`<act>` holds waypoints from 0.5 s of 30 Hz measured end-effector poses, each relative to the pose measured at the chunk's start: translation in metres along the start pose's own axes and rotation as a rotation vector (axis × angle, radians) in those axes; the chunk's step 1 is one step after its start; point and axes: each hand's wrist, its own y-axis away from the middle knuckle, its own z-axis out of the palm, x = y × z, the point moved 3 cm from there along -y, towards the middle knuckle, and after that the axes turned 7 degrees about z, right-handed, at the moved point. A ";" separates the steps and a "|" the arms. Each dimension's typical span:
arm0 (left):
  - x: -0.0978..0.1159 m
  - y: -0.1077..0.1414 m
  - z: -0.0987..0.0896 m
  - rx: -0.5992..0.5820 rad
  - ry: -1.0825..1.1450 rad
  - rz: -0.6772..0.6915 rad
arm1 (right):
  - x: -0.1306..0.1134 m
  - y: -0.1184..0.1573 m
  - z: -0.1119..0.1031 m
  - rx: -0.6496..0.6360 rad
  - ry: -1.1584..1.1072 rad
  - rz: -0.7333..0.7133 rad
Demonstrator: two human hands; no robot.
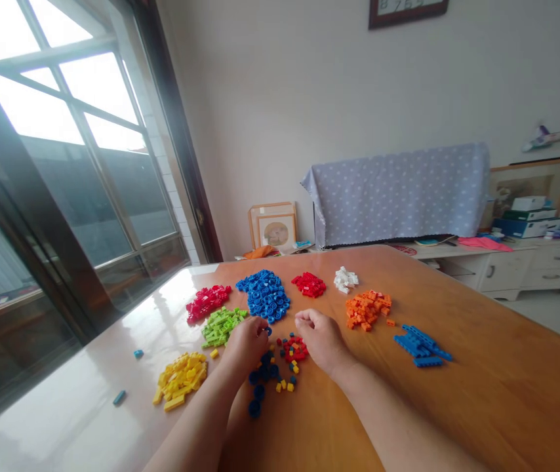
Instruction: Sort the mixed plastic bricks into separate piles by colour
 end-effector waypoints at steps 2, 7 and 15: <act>0.000 0.001 0.001 -0.015 -0.038 0.001 | 0.002 -0.002 -0.002 0.005 -0.001 -0.003; -0.004 0.002 -0.001 0.040 -0.040 -0.065 | 0.002 -0.002 -0.002 0.039 0.016 -0.036; 0.002 0.003 -0.004 -0.025 -0.032 -0.085 | 0.000 -0.003 -0.006 0.051 -0.012 0.006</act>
